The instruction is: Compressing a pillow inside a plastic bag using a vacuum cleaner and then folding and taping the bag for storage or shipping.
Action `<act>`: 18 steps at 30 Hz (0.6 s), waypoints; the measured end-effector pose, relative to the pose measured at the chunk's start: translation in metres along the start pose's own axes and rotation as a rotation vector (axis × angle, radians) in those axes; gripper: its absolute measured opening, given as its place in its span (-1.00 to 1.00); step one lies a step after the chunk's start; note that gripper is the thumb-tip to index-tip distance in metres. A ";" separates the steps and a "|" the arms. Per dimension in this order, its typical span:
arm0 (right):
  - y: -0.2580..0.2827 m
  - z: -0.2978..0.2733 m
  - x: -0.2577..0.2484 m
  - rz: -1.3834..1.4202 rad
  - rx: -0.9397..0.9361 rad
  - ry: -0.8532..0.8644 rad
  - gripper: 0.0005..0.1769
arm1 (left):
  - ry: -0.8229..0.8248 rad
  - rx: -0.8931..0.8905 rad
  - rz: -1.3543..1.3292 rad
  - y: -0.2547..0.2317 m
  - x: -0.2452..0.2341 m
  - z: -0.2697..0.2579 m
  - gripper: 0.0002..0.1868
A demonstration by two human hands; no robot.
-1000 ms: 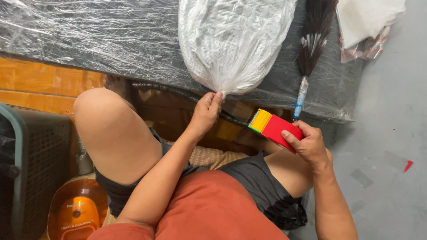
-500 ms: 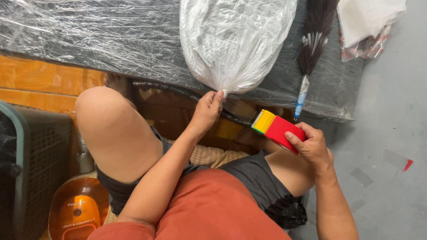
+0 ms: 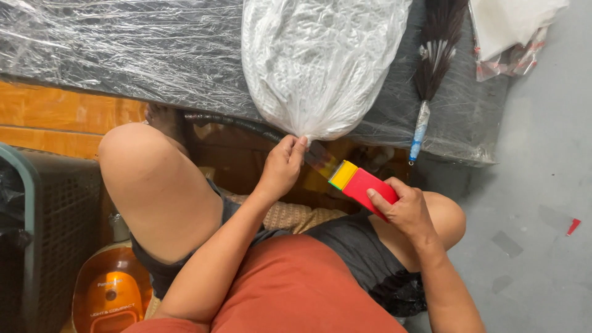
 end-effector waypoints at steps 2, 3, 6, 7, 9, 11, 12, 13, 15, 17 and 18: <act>-0.003 -0.003 0.008 -0.016 0.008 -0.014 -0.63 | 0.012 -0.014 0.022 -0.001 -0.001 -0.004 -0.59; -0.005 -0.004 0.012 -0.034 0.011 -0.029 -0.62 | 0.019 -0.025 0.043 -0.001 -0.002 -0.006 -0.58; 0.007 -0.010 0.028 -0.078 0.011 -0.060 -0.60 | 0.036 -0.052 0.080 -0.011 -0.005 -0.011 -0.59; 0.003 -0.008 0.033 -0.076 0.011 -0.059 -0.60 | 0.036 -0.053 0.082 -0.014 -0.006 -0.012 -0.59; -0.005 -0.004 0.043 -0.169 -0.038 -0.083 -0.54 | 0.036 -0.053 0.121 -0.018 -0.008 -0.015 -0.59; -0.005 -0.003 0.048 -0.196 -0.076 -0.095 -0.55 | 0.035 -0.054 0.134 -0.022 -0.008 -0.015 -0.59; -0.004 -0.003 0.050 -0.227 -0.114 -0.109 -0.56 | 0.033 -0.053 0.144 -0.024 -0.008 -0.014 -0.59; -0.011 0.000 0.054 -0.222 -0.112 -0.112 -0.56 | 0.035 -0.051 0.148 -0.026 -0.010 -0.016 -0.59; -0.023 0.007 0.063 -0.325 -0.184 -0.071 -0.54 | 0.004 -0.044 0.146 -0.030 -0.015 -0.016 -0.60; -0.024 -0.002 0.054 -0.312 -0.152 -0.088 -0.55 | 0.002 -0.058 0.134 -0.028 -0.017 -0.015 -0.60; -0.024 -0.004 0.048 -0.304 -0.125 -0.094 -0.55 | -0.008 -0.082 0.117 -0.025 -0.019 -0.016 -0.60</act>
Point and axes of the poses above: each hand's wrist, its own z-axis towards the middle knuckle, its own x-axis out of the palm, y = z × x, the point moved 2 cm from there along z, towards the middle knuckle, and after that the axes turned 10 degrees about z, right-handed, at the moved point
